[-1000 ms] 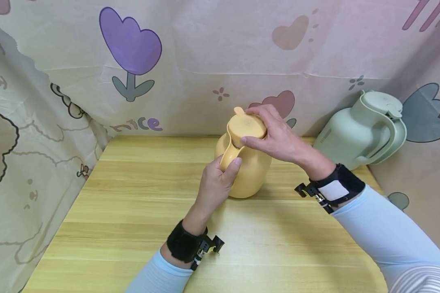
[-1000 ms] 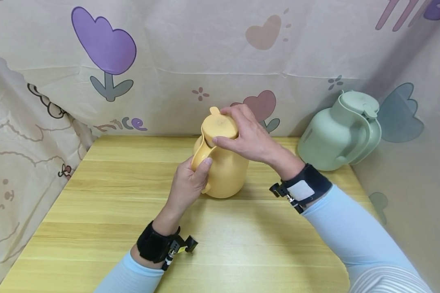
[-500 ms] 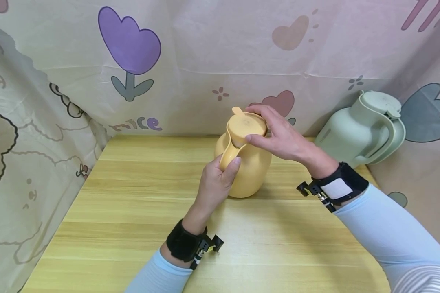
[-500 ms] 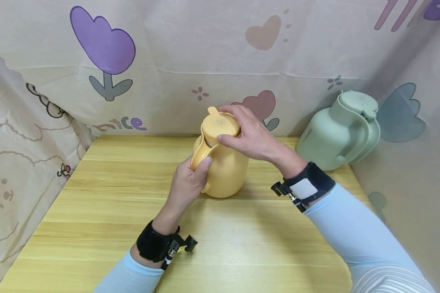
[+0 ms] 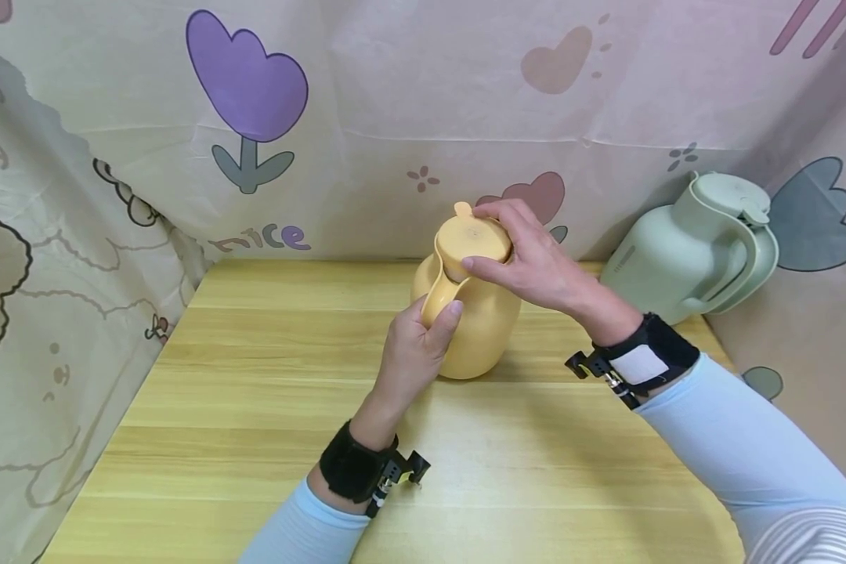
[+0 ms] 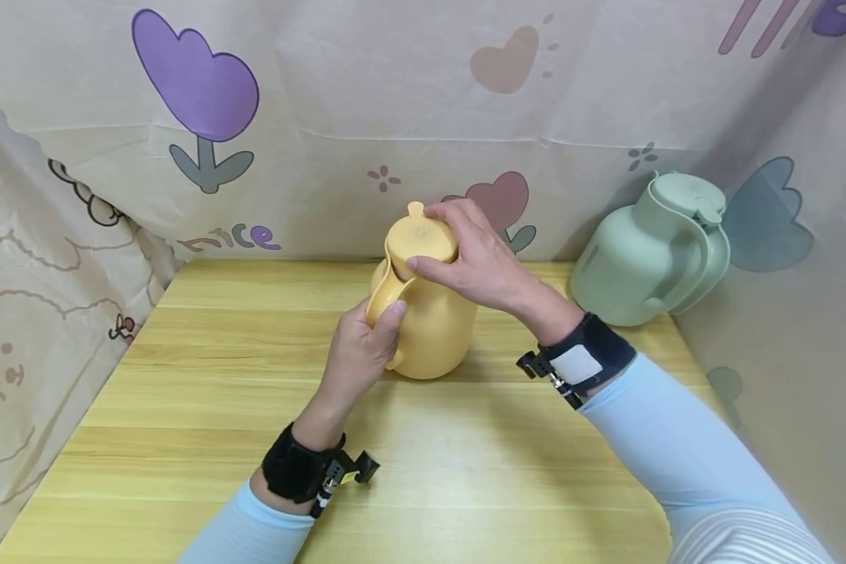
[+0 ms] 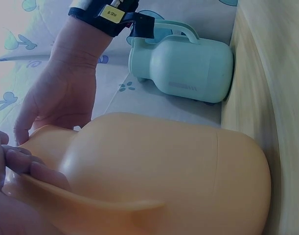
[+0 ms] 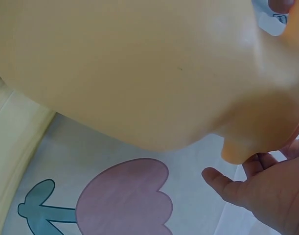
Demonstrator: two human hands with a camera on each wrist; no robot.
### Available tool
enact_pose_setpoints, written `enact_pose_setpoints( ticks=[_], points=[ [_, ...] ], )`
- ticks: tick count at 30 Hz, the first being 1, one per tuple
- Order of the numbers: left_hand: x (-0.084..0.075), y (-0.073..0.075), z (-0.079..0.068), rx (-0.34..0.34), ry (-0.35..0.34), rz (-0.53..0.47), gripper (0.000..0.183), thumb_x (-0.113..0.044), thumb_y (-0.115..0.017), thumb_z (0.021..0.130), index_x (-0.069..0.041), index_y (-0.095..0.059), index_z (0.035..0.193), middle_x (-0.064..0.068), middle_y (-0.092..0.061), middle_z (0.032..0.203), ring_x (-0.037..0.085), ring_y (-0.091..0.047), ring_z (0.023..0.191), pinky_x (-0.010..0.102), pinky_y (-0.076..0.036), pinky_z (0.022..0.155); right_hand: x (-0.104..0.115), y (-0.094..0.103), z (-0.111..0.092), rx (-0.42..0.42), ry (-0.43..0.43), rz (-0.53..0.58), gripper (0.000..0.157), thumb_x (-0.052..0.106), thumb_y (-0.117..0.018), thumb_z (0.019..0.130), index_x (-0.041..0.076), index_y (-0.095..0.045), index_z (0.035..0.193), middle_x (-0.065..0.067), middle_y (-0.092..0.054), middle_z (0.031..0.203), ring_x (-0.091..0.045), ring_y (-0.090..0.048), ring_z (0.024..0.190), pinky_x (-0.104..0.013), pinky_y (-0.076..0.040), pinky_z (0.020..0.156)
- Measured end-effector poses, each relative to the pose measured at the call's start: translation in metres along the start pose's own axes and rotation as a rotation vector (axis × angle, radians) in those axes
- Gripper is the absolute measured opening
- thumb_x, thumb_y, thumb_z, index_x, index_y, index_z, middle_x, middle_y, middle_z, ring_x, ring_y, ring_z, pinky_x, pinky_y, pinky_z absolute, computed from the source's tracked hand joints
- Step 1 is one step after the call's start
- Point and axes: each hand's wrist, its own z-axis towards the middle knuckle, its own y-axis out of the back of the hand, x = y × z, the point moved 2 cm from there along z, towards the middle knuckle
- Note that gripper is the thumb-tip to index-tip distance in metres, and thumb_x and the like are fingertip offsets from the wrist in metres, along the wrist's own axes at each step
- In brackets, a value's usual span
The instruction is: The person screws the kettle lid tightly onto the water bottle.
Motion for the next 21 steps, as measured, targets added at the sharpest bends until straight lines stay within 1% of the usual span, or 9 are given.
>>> enact_pose_setpoints(
  ticks=[5, 9, 14, 17, 21],
  points=[
    [0.0002, 0.0001, 0.0006, 0.003, -0.004, -0.008, 0.035, -0.041, -0.058, 0.095, -0.008, -0.062, 0.083, 0.005, -0.050, 0.063, 0.018, -0.049, 0.059, 0.031, -0.040, 0.051, 0.0001, 0.0001, 0.0002, 0.008, 0.000, -0.007, 0.067, 0.049, -0.072, 0.082, 0.016, -0.046, 0.134, -0.003, -0.044, 0.134, -0.016, -0.039, 0.120, -0.045, -0.036, 0.099],
    [0.0003, 0.0001, 0.0004, 0.000, -0.005, -0.008, 0.036, -0.041, -0.058, 0.095, -0.008, -0.061, 0.082, 0.005, -0.048, 0.062, 0.018, -0.048, 0.058, 0.030, -0.039, 0.050, 0.0002, 0.0022, 0.0003, 0.039, 0.001, -0.015, 0.068, 0.050, -0.071, 0.082, 0.019, -0.044, 0.137, -0.001, -0.042, 0.139, -0.016, -0.038, 0.125, -0.048, -0.035, 0.104],
    [-0.0002, -0.0002, 0.0001, 0.000, -0.010, -0.009, 0.035, -0.041, -0.058, 0.095, -0.008, -0.062, 0.083, 0.006, -0.050, 0.064, 0.017, -0.049, 0.060, 0.031, -0.041, 0.052, -0.0002, 0.0053, -0.0012, 0.072, 0.015, 0.014, 0.065, 0.042, -0.070, 0.085, 0.021, -0.042, 0.139, -0.002, -0.039, 0.143, -0.017, -0.037, 0.127, -0.050, -0.033, 0.105],
    [-0.0003, -0.0002, 0.0000, -0.002, -0.008, -0.005, 0.034, -0.041, -0.058, 0.095, -0.009, -0.063, 0.085, 0.006, -0.053, 0.065, 0.017, -0.051, 0.062, 0.031, -0.043, 0.054, -0.0007, 0.0052, -0.0016, 0.069, 0.010, 0.024, 0.064, 0.039, -0.069, 0.085, 0.020, -0.042, 0.139, -0.003, -0.040, 0.143, -0.018, -0.037, 0.128, -0.049, -0.033, 0.106],
    [-0.0005, -0.0001, 0.0000, -0.006, -0.003, 0.002, 0.036, -0.042, -0.058, 0.095, -0.009, -0.063, 0.085, 0.006, -0.051, 0.065, 0.017, -0.050, 0.062, 0.032, -0.042, 0.053, 0.0001, 0.0031, -0.0016, 0.056, -0.027, 0.023, 0.065, 0.044, -0.070, 0.084, 0.019, -0.043, 0.138, -0.002, -0.041, 0.142, -0.017, -0.038, 0.127, -0.048, -0.034, 0.105]
  ],
)
